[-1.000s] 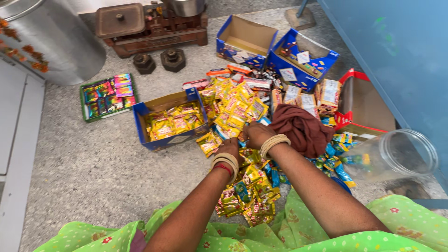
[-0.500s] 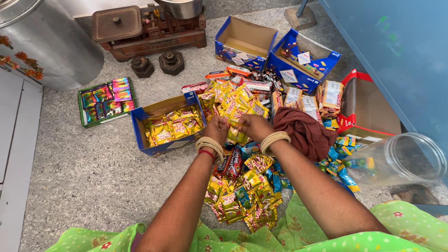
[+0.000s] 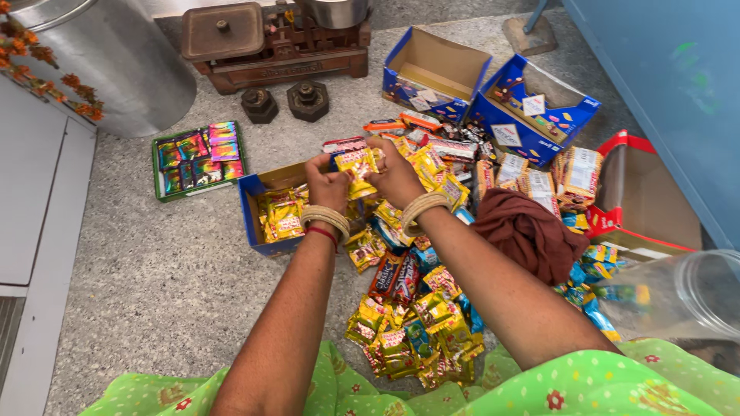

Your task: The person sits on the floor and sorts yellow snack packets from a large pile into a blue cardboard box. They pick up packets one by one and place them neatly inside the box.

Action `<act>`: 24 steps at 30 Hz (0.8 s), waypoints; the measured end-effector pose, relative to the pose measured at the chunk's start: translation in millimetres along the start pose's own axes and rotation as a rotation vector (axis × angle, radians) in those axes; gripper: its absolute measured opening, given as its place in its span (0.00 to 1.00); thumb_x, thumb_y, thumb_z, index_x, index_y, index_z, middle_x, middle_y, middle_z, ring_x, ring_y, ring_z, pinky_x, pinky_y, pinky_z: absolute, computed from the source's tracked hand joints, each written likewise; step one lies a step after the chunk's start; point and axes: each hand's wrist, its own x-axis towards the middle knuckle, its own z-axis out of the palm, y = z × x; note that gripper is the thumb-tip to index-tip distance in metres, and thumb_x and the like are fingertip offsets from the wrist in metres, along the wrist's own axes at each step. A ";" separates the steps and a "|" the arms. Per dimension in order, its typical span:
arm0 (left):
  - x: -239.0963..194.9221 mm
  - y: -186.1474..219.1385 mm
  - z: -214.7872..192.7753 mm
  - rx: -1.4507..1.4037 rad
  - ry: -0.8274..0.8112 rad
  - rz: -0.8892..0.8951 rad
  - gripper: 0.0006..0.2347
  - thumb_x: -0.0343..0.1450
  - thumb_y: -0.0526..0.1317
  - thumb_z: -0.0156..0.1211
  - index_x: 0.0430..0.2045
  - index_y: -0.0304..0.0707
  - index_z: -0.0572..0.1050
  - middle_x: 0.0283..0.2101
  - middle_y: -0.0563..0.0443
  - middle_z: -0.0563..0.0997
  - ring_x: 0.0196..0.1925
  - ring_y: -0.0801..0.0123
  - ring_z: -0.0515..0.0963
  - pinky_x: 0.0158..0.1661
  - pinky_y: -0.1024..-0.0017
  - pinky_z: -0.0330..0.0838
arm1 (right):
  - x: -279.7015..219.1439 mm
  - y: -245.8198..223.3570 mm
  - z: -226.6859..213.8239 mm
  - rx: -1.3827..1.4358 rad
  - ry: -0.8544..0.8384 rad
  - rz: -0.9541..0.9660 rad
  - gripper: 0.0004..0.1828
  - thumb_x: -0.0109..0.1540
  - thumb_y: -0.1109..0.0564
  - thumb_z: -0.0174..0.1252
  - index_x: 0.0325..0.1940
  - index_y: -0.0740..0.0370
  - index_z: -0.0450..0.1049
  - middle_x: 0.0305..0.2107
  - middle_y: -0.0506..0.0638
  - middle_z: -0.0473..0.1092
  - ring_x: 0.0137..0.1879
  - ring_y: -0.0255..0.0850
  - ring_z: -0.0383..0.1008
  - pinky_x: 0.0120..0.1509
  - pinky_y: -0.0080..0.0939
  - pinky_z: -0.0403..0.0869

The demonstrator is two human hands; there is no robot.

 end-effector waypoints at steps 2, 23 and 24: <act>12.3 -5.7 -17.7 0.089 0.036 -0.011 0.22 0.68 0.26 0.60 0.54 0.39 0.61 0.33 0.46 0.82 0.33 0.70 0.82 0.35 0.73 0.77 | 3.4 -10.0 14.7 -0.007 -0.036 -0.024 0.35 0.58 0.67 0.61 0.69 0.53 0.62 0.38 0.51 0.68 0.38 0.37 0.76 0.35 0.38 0.83; 33.6 -43.8 -149.5 0.936 0.131 0.025 0.18 0.62 0.29 0.61 0.48 0.40 0.76 0.48 0.33 0.80 0.52 0.45 0.79 0.53 0.58 0.72 | 52.9 62.6 134.6 -0.538 -0.253 -0.325 0.23 0.54 0.58 0.66 0.54 0.57 0.78 0.54 0.61 0.72 0.60 0.56 0.72 0.64 0.50 0.71; 32.0 -42.2 -151.1 1.011 0.116 0.000 0.19 0.63 0.30 0.64 0.49 0.41 0.76 0.49 0.31 0.79 0.54 0.42 0.77 0.54 0.55 0.71 | 51.8 62.3 140.8 -0.557 -0.302 -0.298 0.24 0.54 0.57 0.66 0.56 0.56 0.77 0.53 0.62 0.72 0.60 0.57 0.72 0.64 0.51 0.71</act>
